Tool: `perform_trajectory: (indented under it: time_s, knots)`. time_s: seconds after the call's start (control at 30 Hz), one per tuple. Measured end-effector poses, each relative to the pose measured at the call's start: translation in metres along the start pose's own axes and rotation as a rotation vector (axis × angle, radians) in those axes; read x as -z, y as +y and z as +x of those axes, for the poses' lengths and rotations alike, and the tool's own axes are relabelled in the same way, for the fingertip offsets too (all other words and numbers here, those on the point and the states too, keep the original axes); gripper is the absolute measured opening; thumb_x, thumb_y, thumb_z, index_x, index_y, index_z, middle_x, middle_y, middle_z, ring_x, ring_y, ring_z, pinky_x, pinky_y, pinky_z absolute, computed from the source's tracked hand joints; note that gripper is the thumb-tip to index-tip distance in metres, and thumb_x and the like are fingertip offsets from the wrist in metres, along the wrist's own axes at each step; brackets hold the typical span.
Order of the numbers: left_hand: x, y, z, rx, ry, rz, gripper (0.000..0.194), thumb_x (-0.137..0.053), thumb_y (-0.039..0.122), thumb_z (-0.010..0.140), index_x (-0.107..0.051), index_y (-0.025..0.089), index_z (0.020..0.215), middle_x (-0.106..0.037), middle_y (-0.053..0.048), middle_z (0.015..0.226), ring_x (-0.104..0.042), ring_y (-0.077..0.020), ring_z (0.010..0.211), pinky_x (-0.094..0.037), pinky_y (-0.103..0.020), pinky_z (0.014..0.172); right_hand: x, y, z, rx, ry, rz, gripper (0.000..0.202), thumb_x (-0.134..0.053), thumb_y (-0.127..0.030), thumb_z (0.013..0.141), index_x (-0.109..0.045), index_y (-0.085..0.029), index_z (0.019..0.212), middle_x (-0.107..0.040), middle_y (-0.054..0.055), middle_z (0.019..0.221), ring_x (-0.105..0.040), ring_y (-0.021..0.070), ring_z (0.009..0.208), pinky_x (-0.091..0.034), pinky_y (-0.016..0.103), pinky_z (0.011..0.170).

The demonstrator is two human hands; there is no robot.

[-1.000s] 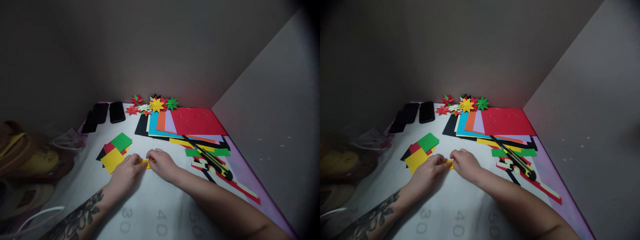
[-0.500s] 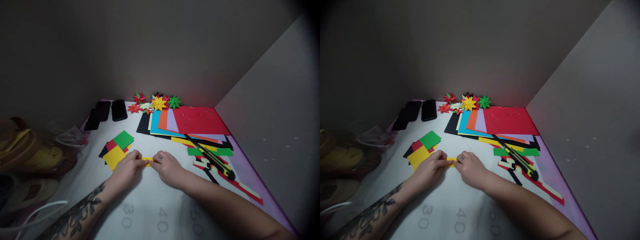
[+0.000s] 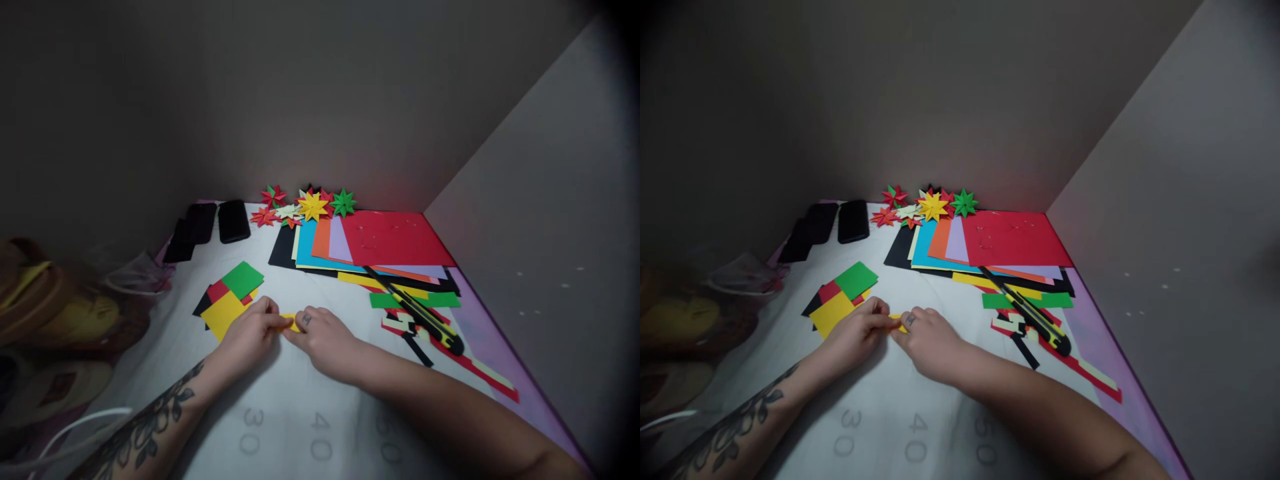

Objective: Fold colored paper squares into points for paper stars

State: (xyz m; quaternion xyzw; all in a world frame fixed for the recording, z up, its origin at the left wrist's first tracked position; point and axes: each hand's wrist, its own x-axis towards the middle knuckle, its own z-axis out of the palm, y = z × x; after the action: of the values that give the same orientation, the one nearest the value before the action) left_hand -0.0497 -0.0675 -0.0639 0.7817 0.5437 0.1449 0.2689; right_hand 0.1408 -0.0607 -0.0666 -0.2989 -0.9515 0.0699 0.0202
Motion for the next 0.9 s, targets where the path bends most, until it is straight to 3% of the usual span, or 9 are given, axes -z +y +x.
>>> perform_trajectory:
  time_s: [0.13, 0.3, 0.43, 0.5, 0.6, 0.67, 0.8, 0.9]
  knots:
    - [0.000, 0.001, -0.002, -0.009, 0.023, 0.028, 0.040, -0.041, 0.006, 0.081, -0.072, 0.027, 0.096, -0.055, -0.003, 0.092, -0.056, -0.0135, 0.080, -0.044, -0.026, 0.071, 0.011, 0.002, -0.013, -0.062, -0.063, -0.024, 0.021, -0.049, -0.014, 0.085, -0.064, -0.015, 0.101, -0.061, 0.011, 0.089, -0.051, 0.0230, 0.084, -0.035, 0.032, 0.061]
    - [-0.002, 0.000, -0.004, -0.035, 0.041, 0.076, 0.038, -0.043, 0.008, 0.083, -0.071, 0.027, 0.099, -0.055, -0.004, 0.097, -0.056, -0.0149, 0.084, -0.046, -0.027, 0.072, 0.023, 0.001, -0.019, -0.124, -0.210, -0.028, 0.024, -0.056, -0.005, 0.072, -0.066, -0.011, 0.094, -0.065, 0.014, 0.084, -0.055, 0.0243, 0.078, -0.035, 0.032, 0.052]
    - [-0.001, -0.002, -0.008, -0.117, 0.083, 0.128, 0.036, -0.043, 0.010, 0.085, -0.069, 0.027, 0.103, -0.054, -0.007, 0.107, -0.056, -0.0164, 0.087, -0.047, -0.030, 0.074, 0.023, 0.003, -0.021, -0.155, -0.206, -0.027, 0.021, -0.058, -0.002, 0.067, -0.067, -0.011, 0.083, -0.065, 0.014, 0.079, -0.056, 0.0243, 0.072, -0.035, 0.033, 0.051]
    - [0.001, -0.002, -0.011, -0.184, 0.103, 0.173, 0.035, -0.044, 0.012, 0.086, -0.067, 0.028, 0.107, -0.053, -0.008, 0.110, -0.056, -0.0168, 0.084, -0.047, -0.031, 0.072, 0.020, 0.004, -0.022, -0.161, -0.136, -0.036, 0.017, -0.056, -0.003, 0.070, -0.066, -0.012, 0.081, -0.065, 0.013, 0.078, -0.055, 0.0235, 0.072, -0.036, 0.033, 0.053]
    - [0.004, 0.000, -0.016, -0.274, 0.069, 0.267, 0.034, -0.045, 0.015, 0.087, -0.064, 0.030, 0.112, -0.055, -0.008, 0.108, -0.055, -0.0175, 0.082, -0.046, -0.031, 0.070, 0.011, 0.001, -0.021, -0.121, 0.018, -0.030, 0.021, -0.050, -0.007, 0.078, -0.065, -0.014, 0.091, -0.063, 0.011, 0.084, -0.053, 0.0226, 0.077, -0.038, 0.033, 0.059]
    - [0.004, 0.002, -0.017, -0.297, 0.031, 0.340, 0.031, -0.047, 0.017, 0.088, -0.064, 0.029, 0.111, -0.057, -0.007, 0.101, -0.054, -0.0185, 0.083, -0.046, -0.031, 0.070, 0.003, -0.003, -0.020, -0.081, 0.054, -0.005, 0.029, -0.049, -0.010, 0.080, -0.061, -0.014, 0.106, -0.063, 0.011, 0.089, -0.051, 0.0223, 0.079, -0.039, 0.033, 0.061]
    - [0.006, 0.009, -0.019, -0.266, -0.060, 0.456, 0.027, -0.046, 0.018, 0.089, -0.064, 0.024, 0.107, -0.058, -0.007, 0.094, -0.054, -0.0204, 0.083, -0.045, -0.032, 0.071, -0.006, -0.007, -0.015, -0.044, 0.008, 0.028, 0.041, -0.052, -0.012, 0.079, -0.055, -0.012, 0.120, -0.062, 0.014, 0.098, -0.050, 0.0243, 0.085, -0.040, 0.034, 0.063]
    - [0.012, 0.018, -0.021, -0.208, -0.131, 0.500, 0.028, -0.045, 0.013, 0.087, -0.065, 0.022, 0.104, -0.059, -0.008, 0.095, -0.054, -0.0216, 0.084, -0.044, -0.033, 0.071, -0.002, -0.007, -0.015, -0.071, -0.031, 0.043, 0.040, -0.054, -0.012, 0.078, -0.057, -0.013, 0.118, -0.061, 0.015, 0.102, -0.051, 0.0260, 0.089, -0.041, 0.036, 0.065]
